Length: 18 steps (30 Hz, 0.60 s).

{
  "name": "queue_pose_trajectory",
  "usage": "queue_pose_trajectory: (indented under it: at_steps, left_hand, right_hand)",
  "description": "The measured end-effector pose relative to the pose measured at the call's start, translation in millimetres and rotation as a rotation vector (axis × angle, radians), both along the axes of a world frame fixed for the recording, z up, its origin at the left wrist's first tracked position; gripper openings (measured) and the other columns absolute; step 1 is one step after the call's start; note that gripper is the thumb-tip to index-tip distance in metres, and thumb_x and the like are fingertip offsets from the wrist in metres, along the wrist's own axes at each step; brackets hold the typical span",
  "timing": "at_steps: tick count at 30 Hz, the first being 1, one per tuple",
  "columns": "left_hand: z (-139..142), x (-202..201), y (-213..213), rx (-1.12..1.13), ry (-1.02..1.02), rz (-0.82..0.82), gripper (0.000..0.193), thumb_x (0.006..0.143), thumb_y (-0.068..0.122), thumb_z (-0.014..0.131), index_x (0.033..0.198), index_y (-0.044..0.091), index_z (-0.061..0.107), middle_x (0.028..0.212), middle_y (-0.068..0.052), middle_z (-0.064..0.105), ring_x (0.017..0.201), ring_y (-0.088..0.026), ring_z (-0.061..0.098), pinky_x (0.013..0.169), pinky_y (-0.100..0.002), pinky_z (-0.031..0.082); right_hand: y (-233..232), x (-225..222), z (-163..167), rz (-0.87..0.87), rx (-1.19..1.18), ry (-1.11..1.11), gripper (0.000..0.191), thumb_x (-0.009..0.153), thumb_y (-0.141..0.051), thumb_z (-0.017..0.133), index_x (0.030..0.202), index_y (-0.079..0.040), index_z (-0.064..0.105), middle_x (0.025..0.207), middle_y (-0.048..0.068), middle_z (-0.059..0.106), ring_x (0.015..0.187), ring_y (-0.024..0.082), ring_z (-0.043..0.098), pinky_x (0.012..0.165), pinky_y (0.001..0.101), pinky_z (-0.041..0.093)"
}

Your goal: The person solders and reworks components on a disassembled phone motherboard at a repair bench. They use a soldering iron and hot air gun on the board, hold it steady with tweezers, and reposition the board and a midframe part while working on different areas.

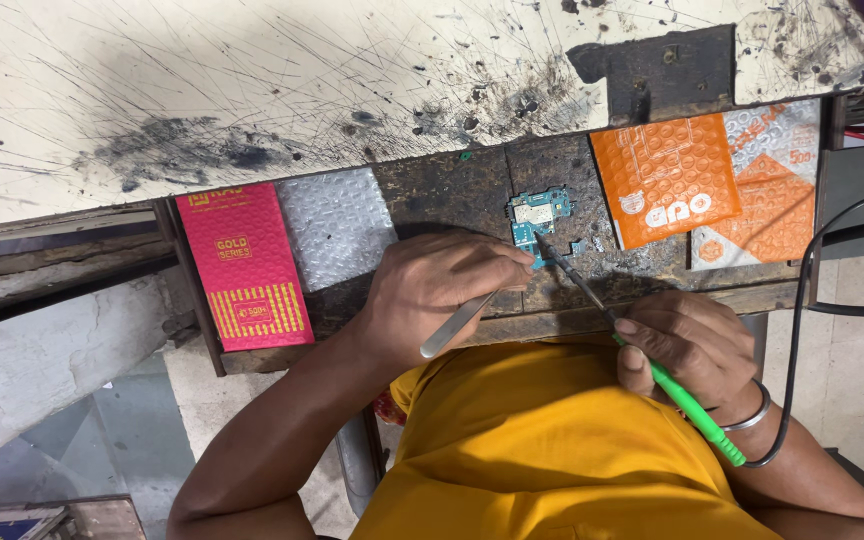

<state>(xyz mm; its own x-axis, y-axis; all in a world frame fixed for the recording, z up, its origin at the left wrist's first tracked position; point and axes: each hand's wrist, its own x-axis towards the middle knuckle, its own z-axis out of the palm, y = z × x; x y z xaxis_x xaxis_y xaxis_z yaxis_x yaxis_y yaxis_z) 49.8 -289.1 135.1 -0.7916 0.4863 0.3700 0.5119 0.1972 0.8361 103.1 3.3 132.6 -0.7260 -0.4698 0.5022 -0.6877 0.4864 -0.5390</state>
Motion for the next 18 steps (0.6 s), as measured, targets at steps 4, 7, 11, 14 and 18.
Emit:
queue_pose_trajectory:
  at_steps: [4,7,11,14,18]
  left_hand:
    - [-1.0,0.5,-0.6,0.0,0.024,-0.003,0.034,0.081,-0.01,0.062,0.111,0.004,0.067,0.111,-0.013,0.076,0.102,-0.028,0.078,0.088,-0.04,0.066]
    - [-1.9,0.3,0.1,0.04,0.024,-0.004,0.032,0.084,-0.009,0.063,0.114,0.004,0.067,0.112,-0.013,0.075,0.102,-0.029,0.078,0.088,-0.04,0.066]
    - [-2.3,0.4,0.1,0.013,0.022,0.0,0.03,0.085,-0.009,0.065,0.112,0.005,0.067,0.111,-0.013,0.076,0.101,-0.028,0.078,0.088,-0.04,0.066]
    - [-2.3,0.1,0.5,0.019,0.012,-0.006,0.032,0.084,-0.009,0.064,0.112,0.005,0.067,0.111,-0.013,0.076,0.101,-0.028,0.078,0.088,-0.04,0.066]
    - [-1.2,-1.0,0.0,0.033,0.013,-0.011,0.033,0.083,-0.009,0.064,0.112,0.004,0.067,0.112,-0.013,0.076,0.102,-0.029,0.078,0.088,-0.04,0.066]
  right_hand:
    - [-0.6,0.4,1.7,-0.017,0.007,-0.004,0.015,0.092,-0.002,0.066,0.105,-0.004,0.059,0.083,0.012,0.069,0.076,0.029,0.073,0.068,0.038,0.059]
    - [-1.5,1.6,2.0,-0.028,0.01,-0.013,0.015,0.092,-0.002,0.066,0.105,-0.004,0.059,0.084,0.012,0.07,0.076,0.029,0.073,0.068,0.0381,0.059]
    - [-1.3,3.1,2.3,-0.038,0.022,-0.02,0.015,0.092,-0.002,0.066,0.105,-0.004,0.058,0.084,0.012,0.07,0.077,0.029,0.073,0.069,0.0383,0.059]
    - [-1.3,3.1,1.7,-0.042,0.022,-0.016,0.015,0.092,-0.002,0.066,0.105,-0.004,0.058,0.084,0.012,0.07,0.076,0.029,0.073,0.068,0.0383,0.059]
    - [-1.0,3.1,0.8,-0.039,0.017,-0.016,0.015,0.092,-0.001,0.066,0.105,-0.004,0.058,0.083,0.012,0.069,0.076,0.029,0.072,0.068,0.0384,0.059]
